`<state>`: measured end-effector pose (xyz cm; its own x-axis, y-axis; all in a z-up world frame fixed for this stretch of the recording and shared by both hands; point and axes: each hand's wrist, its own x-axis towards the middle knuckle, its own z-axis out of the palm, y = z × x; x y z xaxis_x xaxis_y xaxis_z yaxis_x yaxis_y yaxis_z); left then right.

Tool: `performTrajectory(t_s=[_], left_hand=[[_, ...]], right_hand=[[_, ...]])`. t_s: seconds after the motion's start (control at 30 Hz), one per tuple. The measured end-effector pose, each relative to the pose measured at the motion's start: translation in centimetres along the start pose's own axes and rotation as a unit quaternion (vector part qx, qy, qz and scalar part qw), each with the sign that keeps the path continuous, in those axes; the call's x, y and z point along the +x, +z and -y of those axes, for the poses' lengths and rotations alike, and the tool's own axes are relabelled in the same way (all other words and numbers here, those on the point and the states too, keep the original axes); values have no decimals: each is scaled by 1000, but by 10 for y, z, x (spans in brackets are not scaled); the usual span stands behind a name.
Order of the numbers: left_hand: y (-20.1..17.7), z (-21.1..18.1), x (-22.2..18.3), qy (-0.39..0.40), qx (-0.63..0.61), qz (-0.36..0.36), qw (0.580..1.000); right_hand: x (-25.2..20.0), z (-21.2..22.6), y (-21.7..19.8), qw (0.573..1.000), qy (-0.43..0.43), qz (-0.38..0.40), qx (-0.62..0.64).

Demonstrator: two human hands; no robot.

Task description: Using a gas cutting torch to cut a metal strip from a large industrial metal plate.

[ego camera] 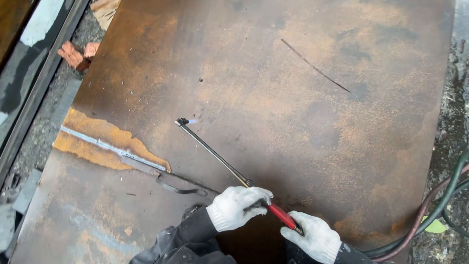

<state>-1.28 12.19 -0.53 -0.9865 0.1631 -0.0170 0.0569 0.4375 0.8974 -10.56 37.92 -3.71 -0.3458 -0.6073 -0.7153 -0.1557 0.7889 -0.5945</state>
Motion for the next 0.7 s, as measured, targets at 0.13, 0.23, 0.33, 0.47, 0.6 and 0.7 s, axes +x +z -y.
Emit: performTrajectory(t_s=[0.13,0.23,0.33,0.47,0.6,0.7], left_hand=[[8,-7,-17,-126,-13,-42,991],[13,-10,-29,-136,4,-129,982],[14,4,-36,-136,35,-149,979],[33,12,-42,-171,28,-186,967],[52,32,-44,-197,-32,-215,956],[68,60,-58,-188,-51,-242,951]], right_hand=[[14,11,-10,995,-10,80,-54],[23,21,-16,994,-14,98,-55],[33,37,-25,988,26,123,-90],[44,12,-28,980,49,137,-137],[53,10,-29,968,96,173,-157],[66,5,-14,957,110,169,-210]])
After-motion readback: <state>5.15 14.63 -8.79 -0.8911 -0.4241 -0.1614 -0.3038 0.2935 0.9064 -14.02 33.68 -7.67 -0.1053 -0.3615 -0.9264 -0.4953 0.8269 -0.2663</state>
